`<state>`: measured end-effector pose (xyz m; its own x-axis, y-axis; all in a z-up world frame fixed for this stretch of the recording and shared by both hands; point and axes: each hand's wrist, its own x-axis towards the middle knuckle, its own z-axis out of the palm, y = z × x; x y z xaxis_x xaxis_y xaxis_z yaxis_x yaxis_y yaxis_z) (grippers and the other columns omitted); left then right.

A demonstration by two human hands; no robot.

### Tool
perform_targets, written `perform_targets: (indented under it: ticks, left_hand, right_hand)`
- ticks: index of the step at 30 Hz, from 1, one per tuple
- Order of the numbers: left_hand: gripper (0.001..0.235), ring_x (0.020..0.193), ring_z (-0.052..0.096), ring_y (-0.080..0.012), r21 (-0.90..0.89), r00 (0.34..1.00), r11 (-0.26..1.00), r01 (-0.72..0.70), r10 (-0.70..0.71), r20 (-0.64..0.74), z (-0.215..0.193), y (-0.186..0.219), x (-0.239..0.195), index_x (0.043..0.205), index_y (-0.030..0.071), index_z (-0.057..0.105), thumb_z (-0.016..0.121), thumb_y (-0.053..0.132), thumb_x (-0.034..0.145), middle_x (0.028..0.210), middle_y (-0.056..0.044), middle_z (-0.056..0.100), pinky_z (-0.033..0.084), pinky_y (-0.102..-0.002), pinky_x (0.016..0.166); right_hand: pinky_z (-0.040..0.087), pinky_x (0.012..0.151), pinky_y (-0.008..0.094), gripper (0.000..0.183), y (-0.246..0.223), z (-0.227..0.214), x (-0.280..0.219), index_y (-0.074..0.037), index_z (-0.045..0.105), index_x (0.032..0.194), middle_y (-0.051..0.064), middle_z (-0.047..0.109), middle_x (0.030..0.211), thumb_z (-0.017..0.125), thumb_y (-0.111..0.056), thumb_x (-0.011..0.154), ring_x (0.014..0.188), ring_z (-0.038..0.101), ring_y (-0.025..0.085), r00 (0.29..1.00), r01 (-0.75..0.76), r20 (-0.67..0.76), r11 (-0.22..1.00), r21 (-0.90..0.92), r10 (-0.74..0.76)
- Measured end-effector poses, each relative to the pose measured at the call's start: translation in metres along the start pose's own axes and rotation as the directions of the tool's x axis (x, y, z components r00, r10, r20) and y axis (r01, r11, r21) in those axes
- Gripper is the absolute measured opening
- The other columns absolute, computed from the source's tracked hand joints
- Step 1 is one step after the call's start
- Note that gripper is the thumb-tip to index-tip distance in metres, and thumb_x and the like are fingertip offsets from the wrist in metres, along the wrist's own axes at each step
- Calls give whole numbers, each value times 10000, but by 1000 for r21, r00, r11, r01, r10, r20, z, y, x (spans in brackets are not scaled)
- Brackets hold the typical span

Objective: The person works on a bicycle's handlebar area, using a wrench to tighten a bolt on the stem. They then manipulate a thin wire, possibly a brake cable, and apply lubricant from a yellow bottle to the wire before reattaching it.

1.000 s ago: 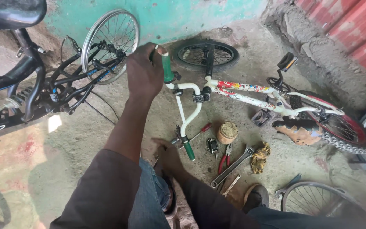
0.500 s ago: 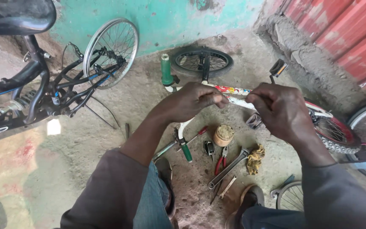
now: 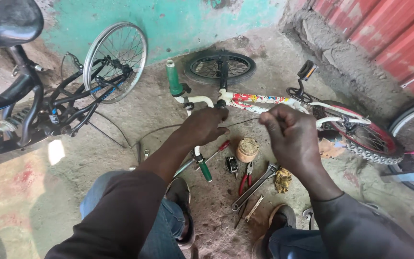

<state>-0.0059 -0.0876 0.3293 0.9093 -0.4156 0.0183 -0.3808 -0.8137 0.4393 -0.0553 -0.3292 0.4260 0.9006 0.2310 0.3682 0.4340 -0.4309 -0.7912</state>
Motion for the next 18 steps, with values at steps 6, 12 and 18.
perform_targets:
  ticks: [6,12,18]
  left_hand:
    - [231,742,702,-469,-64,993,992,-105,101,-64,0,-4,-2,875,44,689,587,230,965,761,-237,703,574,-544,660]
    - [181,869,744,-424,-109,989,988,108,-95,112,-32,19,-12,1014,120,796,691,241,929,872,-185,766,596,-499,779]
    - [205,822,782,-221,31,820,907,420,-394,414,106,-155,-6,1011,268,806,668,217,867,771,19,781,593,-409,878]
  right_hand:
    - [288,448,222,186,11,-12,7,-134,755,808,-43,282,369,721,-114,989,406,306,95,998,41,-44,996,-81,-44]
    - [273,459,241,175,8,-12,8,-101,748,774,-29,310,388,750,-125,947,434,288,79,999,-4,47,999,-48,7]
    - [304,443,234,196,22,-12,10,-138,762,753,1,369,374,776,-150,949,375,330,120,1000,16,6,991,-131,-15]
